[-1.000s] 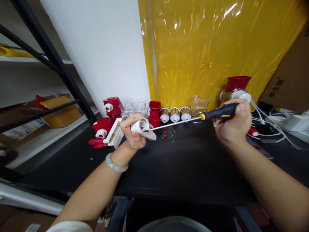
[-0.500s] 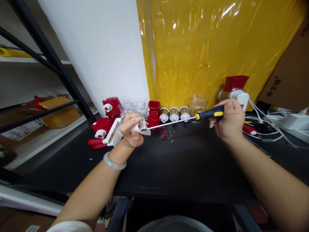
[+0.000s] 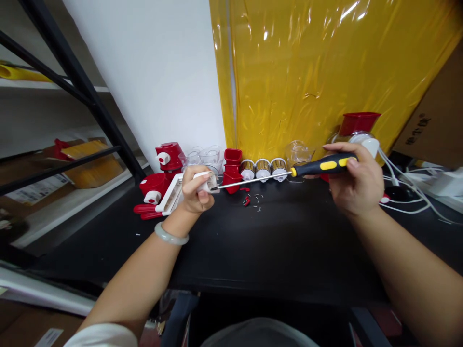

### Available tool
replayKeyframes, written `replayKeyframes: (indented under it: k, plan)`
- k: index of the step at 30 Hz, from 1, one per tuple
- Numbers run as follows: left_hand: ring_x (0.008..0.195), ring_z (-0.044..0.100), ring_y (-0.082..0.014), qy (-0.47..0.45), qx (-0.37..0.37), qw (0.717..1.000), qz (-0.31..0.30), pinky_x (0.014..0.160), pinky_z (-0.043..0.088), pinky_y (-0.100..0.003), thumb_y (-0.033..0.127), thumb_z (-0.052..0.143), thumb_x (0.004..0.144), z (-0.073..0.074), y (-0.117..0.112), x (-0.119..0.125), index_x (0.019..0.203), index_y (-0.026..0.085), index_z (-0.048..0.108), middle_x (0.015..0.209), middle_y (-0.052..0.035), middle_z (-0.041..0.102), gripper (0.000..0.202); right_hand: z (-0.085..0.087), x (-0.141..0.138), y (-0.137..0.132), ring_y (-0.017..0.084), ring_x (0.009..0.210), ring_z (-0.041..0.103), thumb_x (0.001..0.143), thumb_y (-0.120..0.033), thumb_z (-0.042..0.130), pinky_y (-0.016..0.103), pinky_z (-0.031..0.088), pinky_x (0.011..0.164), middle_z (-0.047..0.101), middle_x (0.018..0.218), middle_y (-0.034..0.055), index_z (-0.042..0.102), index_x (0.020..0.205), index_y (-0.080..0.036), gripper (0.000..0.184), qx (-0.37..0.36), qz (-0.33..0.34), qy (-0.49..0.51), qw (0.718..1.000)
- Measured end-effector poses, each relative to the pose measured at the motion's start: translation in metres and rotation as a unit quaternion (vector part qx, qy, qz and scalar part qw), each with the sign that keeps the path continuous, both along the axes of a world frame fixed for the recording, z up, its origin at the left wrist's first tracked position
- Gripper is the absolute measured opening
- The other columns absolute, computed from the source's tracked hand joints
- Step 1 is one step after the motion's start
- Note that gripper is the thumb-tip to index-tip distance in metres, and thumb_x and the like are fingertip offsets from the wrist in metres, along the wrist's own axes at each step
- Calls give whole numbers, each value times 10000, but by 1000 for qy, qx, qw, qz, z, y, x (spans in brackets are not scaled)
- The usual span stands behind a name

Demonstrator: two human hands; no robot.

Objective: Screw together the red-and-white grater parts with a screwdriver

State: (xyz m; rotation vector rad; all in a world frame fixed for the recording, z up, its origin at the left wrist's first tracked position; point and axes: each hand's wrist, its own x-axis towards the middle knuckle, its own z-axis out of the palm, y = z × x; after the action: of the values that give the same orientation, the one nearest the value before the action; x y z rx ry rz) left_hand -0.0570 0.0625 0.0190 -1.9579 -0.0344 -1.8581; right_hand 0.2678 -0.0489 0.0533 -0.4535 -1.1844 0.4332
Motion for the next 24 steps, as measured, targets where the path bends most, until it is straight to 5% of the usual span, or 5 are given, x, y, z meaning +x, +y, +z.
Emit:
replayKeyframes:
  k: [4,11,19,21,24]
  plan:
    - [711,616,-157,3,1,1000,-1,610,510,-317,477,456,962,1,-1,5,1236,319,487,953,-19,613,318,1,-1,-4,180,448,604,811,-450,709,335,502,411,620,686,-1,660,926,-227,255,4,23,-19,1000]
    - [638,599,-142,-39,-50,998,13,585,515,-324,622,461,918,-2,4,-1,1070,266,524,872,-12,608,392,-3,8,1,187,408,613,819,-485,721,301,480,337,653,630,0,642,858,-208,290,-56,-4,-64,996]
    - [805,632,-167,19,58,998,35,659,512,-321,512,525,930,7,0,-9,1152,298,507,999,-23,635,309,-5,12,10,112,204,318,868,-655,558,223,192,223,403,312,-39,551,610,-196,527,-187,-100,-110,971]
    - [798,631,-170,13,45,999,25,667,512,-330,545,562,904,5,2,-11,1127,300,521,1000,-18,637,333,-6,10,13,137,235,374,886,-690,485,254,267,250,422,329,-15,566,598,-192,581,-201,-101,-95,970]
    - [768,611,-178,-6,-6,1000,17,662,501,-355,616,556,867,-1,8,-15,1085,296,517,958,-13,620,390,-8,7,18,191,370,545,838,-660,556,325,453,362,595,509,3,610,763,-216,453,-174,-1,-59,983]
